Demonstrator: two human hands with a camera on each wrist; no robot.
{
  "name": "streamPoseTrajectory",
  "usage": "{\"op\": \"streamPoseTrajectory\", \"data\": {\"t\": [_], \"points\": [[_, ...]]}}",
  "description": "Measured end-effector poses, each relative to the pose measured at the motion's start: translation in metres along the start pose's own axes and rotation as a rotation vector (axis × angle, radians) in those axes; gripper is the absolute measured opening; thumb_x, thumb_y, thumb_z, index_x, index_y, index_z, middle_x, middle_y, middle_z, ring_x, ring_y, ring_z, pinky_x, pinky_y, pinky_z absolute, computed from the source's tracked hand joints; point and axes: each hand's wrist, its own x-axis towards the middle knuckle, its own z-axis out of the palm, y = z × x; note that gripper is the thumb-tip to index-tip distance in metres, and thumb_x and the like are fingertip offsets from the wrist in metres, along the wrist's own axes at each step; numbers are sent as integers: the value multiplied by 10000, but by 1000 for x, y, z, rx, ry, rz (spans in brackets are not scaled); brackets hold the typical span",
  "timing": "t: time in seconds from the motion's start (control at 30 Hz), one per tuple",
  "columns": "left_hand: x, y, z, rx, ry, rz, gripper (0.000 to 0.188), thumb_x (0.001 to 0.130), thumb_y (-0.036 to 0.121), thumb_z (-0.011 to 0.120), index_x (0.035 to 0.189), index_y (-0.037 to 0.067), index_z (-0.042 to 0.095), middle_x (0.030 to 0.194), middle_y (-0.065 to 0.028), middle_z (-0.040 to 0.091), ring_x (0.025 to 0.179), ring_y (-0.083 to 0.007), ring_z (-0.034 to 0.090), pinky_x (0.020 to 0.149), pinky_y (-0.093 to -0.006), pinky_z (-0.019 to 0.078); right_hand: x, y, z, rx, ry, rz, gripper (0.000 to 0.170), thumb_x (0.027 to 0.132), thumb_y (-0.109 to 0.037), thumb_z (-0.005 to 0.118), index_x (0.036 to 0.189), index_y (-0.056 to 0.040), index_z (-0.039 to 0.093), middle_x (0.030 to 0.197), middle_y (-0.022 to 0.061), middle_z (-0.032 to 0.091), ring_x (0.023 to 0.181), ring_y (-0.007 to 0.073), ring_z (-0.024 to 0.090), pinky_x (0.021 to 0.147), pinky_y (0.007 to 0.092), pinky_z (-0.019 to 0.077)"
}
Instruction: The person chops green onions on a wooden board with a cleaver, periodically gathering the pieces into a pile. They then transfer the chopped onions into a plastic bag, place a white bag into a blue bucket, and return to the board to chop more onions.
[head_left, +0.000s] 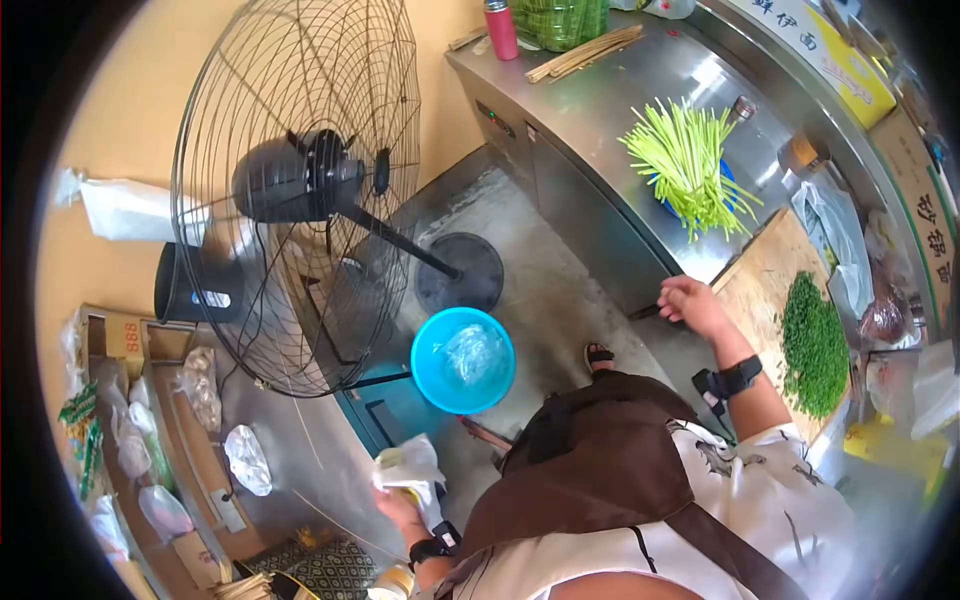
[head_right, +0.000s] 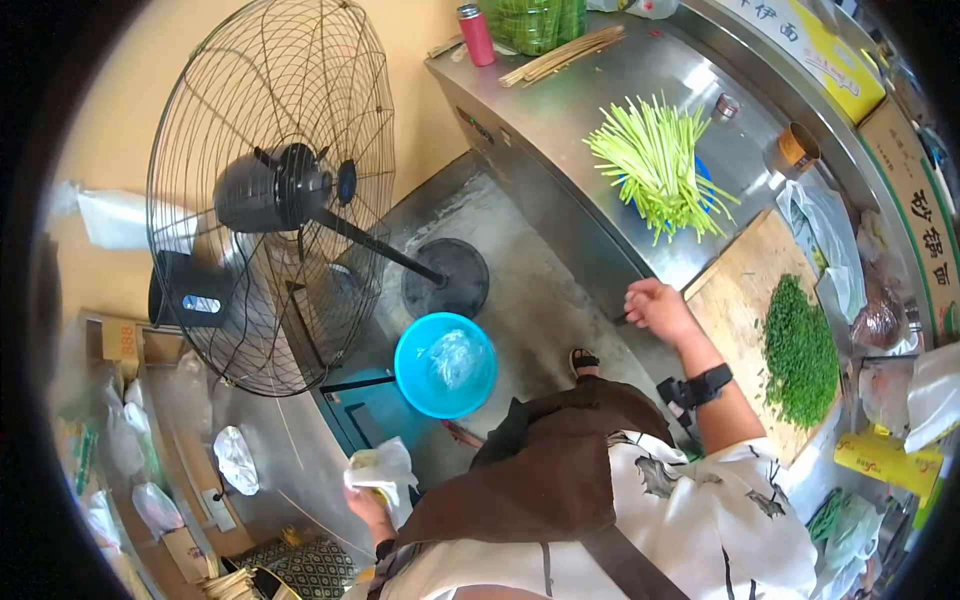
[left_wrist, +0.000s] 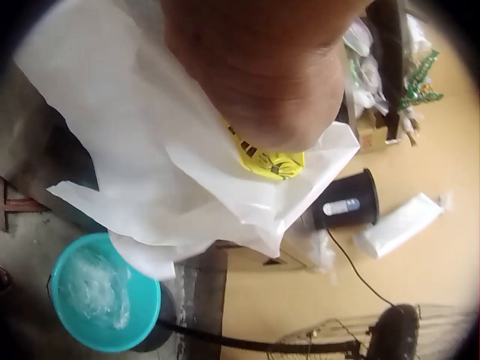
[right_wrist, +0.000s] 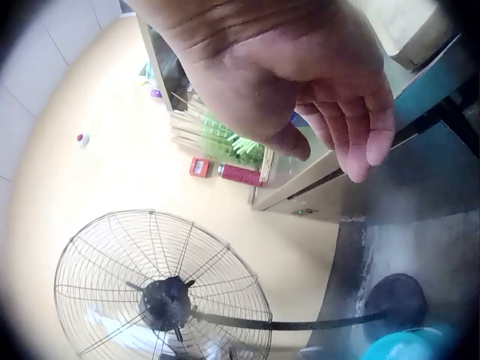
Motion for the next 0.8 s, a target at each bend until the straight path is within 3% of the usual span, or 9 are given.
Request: {"op": "streamPoseTrajectory", "data": {"t": [0.13,0.27,0.33,0.47,0.53,0.57,0.67,0.77,0.8], "points": [[-6,47,55,-14,-394,39,250,867,16,499,1083,-19,618,969,-107,677,892,-191,626,820,-306,489,1,-3,21,0,-125,-49,284,919,-154,613,1137,26,592,886,89,662,742,156,640,679,306,540],[-9,113,112,-136,-534,49,225,874,43,521,1060,-28,626,942,-91,677,878,-166,623,807,-298,488,0,-6,27,-166,-190,-107,299,921,-212,605,1100,28,614,880,94,671,755,160,663,677,322,538],[-1,129,131,-55,-630,186,197,881,15,561,1062,-18,631,961,-42,663,886,-108,601,799,-264,482,-5,-12,31,-236,-229,-112,298,921,-225,603,1091,19,622,877,95,670,743,158,667,683,324,536],[7,169,169,-196,-792,328,206,876,8,552,1063,-20,633,975,-45,668,893,-114,608,821,-280,488,-39,-14,42,-357,-174,-279,387,907,-281,627,1181,-9,613,1015,131,696,921,244,669,853,356,519],[12,191,188,-209,-919,419,256,851,-31,530,1090,-17,622,993,-63,669,910,-137,615,839,-292,488,-70,-27,57,-318,-203,-320,473,885,-299,649,1268,-33,569,1175,149,649,1117,292,592,981,374,459],[11,206,193,-190,-994,451,309,828,-66,512,1117,-16,610,1010,-80,670,928,-159,620,854,-301,487,-77,-21,66,-415,-184,-511,539,860,-298,672,1316,-46,531,1277,167,584,1229,302,509,1051,381,399],[1,254,206,-164,-1172,647,413,790,-122,477,1171,5,575,1058,-115,659,1006,-195,613,896,-316,474,-93,-21,91,-480,-41,-712,561,828,-295,694,1288,-12,543,1272,202,573,1227,339,498,1058,394,391],[-5,261,225,-196,-1148,733,479,734,-141,454,1174,15,565,1093,-149,631,1051,-283,605,937,-341,453,-81,-13,77,-416,277,-579,498,832,-273,689,1220,21,586,1204,218,616,1149,356,571,1007,399,442],[-5,257,231,-205,-1126,785,469,729,-134,454,1156,13,577,1080,-147,629,1041,-300,603,935,-345,451,-72,-4,67,-199,287,-374,520,839,-294,685,1232,29,574,1214,229,608,1151,361,569,1009,398,440]]}}
